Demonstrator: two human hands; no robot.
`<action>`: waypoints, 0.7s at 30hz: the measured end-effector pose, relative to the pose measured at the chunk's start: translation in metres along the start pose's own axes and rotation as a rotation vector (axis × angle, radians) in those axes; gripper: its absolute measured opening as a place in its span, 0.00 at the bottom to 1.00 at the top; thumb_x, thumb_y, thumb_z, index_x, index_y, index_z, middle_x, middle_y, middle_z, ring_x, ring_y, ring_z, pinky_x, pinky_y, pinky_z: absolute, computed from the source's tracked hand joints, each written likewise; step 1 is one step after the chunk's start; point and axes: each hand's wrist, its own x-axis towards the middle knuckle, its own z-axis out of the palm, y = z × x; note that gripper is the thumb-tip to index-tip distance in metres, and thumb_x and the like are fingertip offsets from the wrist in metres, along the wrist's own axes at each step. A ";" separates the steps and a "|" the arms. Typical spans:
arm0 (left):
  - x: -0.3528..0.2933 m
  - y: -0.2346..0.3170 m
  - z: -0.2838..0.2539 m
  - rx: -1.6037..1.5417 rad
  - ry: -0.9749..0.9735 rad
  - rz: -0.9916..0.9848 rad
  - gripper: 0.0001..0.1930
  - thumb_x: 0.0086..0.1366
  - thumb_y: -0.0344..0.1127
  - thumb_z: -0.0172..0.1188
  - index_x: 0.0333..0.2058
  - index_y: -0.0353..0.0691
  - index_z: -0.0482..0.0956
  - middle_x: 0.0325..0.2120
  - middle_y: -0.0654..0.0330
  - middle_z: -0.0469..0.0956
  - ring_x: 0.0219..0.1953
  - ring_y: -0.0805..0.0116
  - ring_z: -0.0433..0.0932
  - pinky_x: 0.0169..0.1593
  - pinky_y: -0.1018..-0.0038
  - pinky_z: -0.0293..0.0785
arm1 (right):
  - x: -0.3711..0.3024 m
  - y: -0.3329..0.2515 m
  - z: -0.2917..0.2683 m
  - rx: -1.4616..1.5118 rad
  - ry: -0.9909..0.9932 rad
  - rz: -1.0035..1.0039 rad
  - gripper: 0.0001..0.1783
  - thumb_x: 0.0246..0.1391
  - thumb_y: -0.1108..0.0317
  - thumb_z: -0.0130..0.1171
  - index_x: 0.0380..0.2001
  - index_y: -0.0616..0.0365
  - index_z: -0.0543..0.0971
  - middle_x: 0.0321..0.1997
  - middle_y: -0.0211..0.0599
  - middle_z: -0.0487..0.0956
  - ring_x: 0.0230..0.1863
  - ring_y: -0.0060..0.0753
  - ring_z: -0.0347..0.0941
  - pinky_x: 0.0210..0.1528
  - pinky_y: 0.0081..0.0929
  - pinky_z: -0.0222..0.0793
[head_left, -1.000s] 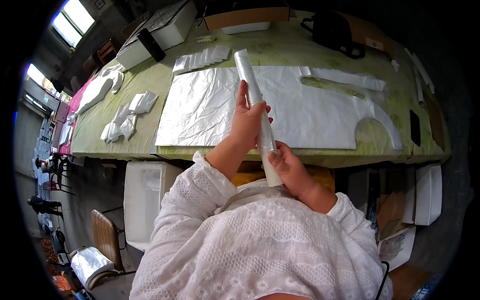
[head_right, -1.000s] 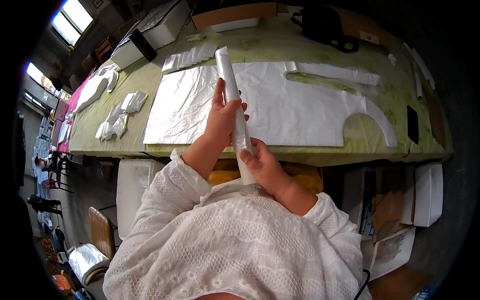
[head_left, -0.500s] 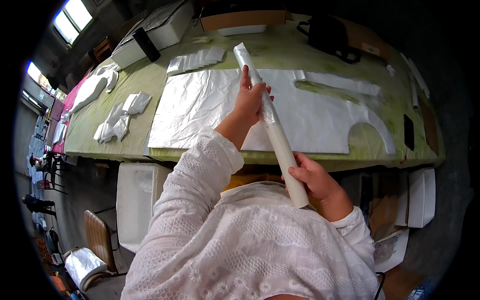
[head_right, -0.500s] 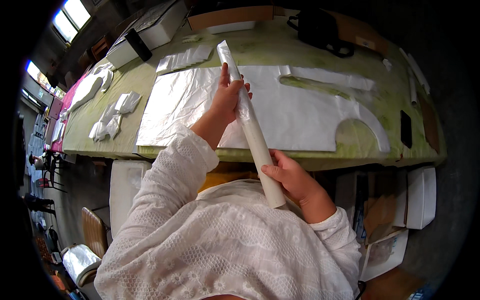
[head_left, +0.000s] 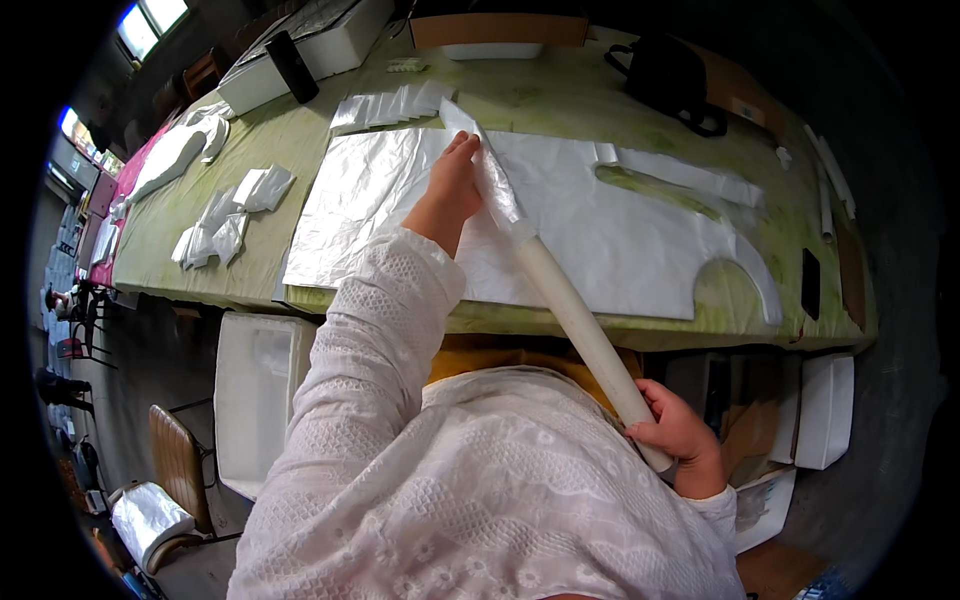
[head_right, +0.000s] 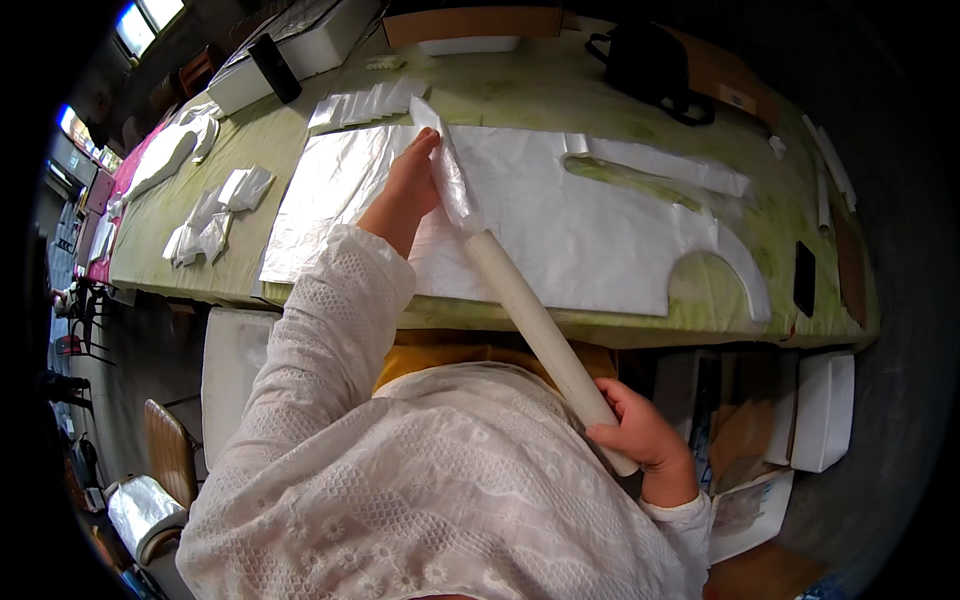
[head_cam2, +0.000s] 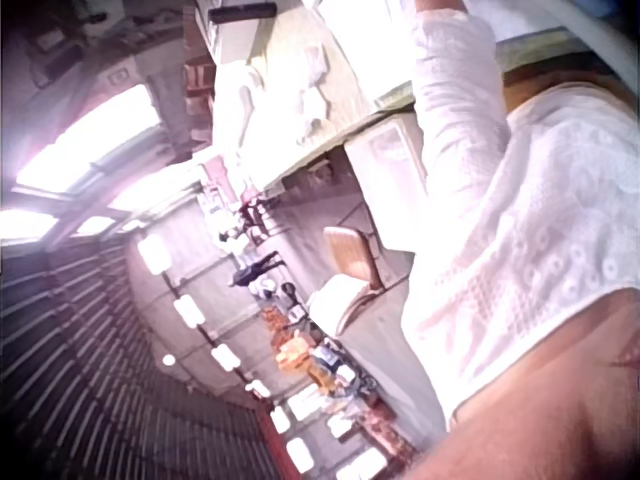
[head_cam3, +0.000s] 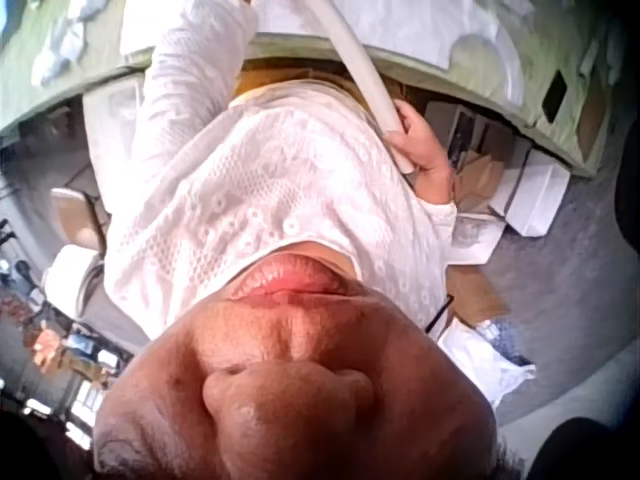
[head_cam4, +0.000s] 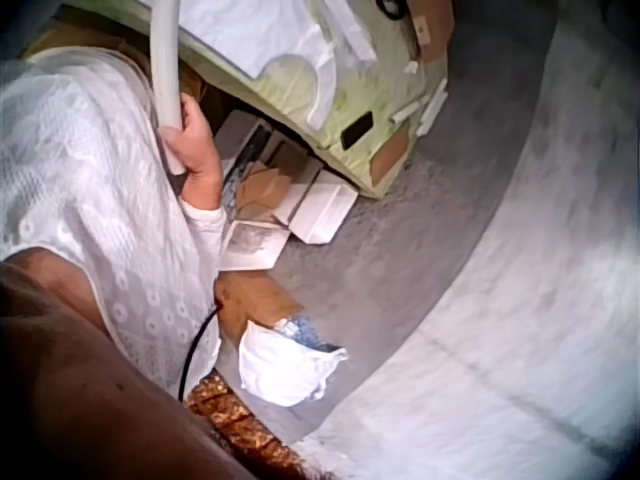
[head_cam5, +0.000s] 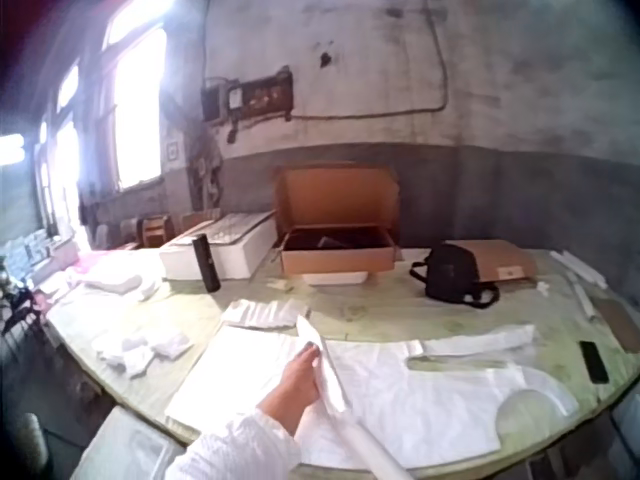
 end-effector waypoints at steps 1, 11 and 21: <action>-0.001 0.004 0.000 0.031 0.017 -0.005 0.27 0.75 0.35 0.53 0.71 0.48 0.62 0.60 0.53 0.72 0.54 0.53 0.77 0.57 0.55 0.77 | -0.005 0.001 -0.005 -0.059 0.030 -0.016 0.39 0.49 0.71 0.67 0.65 0.64 0.66 0.54 0.36 0.77 0.51 0.26 0.75 0.56 0.30 0.72; -0.098 -0.006 -0.016 0.587 -0.163 -0.171 0.13 0.68 0.29 0.64 0.50 0.34 0.81 0.44 0.56 0.81 0.43 0.69 0.82 0.48 0.72 0.80 | 0.074 -0.087 0.000 -0.960 0.437 -0.621 0.29 0.48 0.68 0.66 0.56 0.55 0.77 0.45 0.42 0.78 0.45 0.51 0.76 0.50 0.38 0.75; -0.203 0.014 -0.041 1.055 -0.420 -0.467 0.11 0.66 0.30 0.67 0.46 0.37 0.83 0.33 0.67 0.80 0.35 0.80 0.76 0.40 0.79 0.76 | 0.153 -0.093 -0.042 -1.267 0.656 -0.494 0.27 0.52 0.58 0.61 0.57 0.53 0.77 0.48 0.44 0.78 0.53 0.52 0.75 0.56 0.44 0.74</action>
